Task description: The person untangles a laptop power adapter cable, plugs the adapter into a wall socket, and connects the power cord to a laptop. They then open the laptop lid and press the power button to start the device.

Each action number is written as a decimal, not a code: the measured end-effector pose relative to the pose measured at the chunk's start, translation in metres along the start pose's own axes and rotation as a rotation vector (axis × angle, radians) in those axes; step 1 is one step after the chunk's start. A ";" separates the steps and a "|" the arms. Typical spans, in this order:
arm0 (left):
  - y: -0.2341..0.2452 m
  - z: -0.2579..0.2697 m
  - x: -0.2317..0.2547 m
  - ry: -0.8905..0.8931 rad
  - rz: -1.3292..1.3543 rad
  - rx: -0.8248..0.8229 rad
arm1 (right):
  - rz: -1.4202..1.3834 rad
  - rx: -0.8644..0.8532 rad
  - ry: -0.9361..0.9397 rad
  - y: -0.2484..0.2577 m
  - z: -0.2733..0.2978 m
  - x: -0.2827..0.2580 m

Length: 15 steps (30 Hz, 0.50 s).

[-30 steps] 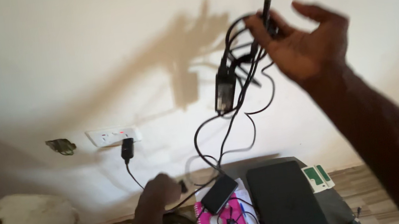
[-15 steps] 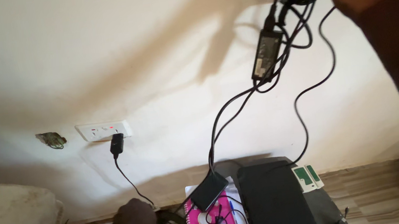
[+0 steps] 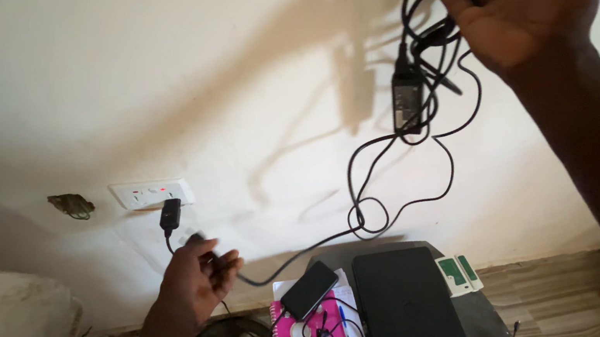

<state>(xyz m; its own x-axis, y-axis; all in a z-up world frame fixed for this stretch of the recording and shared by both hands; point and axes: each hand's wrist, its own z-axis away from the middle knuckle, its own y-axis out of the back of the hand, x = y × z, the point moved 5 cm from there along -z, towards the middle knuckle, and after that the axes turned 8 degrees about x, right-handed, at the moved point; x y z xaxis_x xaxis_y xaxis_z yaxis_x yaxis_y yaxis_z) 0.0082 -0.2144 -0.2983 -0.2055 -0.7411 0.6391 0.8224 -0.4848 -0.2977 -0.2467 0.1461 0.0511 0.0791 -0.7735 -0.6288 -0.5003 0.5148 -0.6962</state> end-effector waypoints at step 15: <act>-0.108 0.069 -0.040 -0.284 -0.657 -0.505 | -0.067 -0.208 -0.013 -0.053 -0.005 0.024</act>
<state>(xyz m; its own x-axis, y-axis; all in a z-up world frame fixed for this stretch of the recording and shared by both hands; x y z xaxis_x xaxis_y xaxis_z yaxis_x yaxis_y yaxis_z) -0.0360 -0.1007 -0.2428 -0.3599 -0.1280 0.9242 0.2367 -0.9707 -0.0422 -0.2227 0.0982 0.0745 0.1287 -0.7976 -0.5893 -0.6604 0.3744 -0.6509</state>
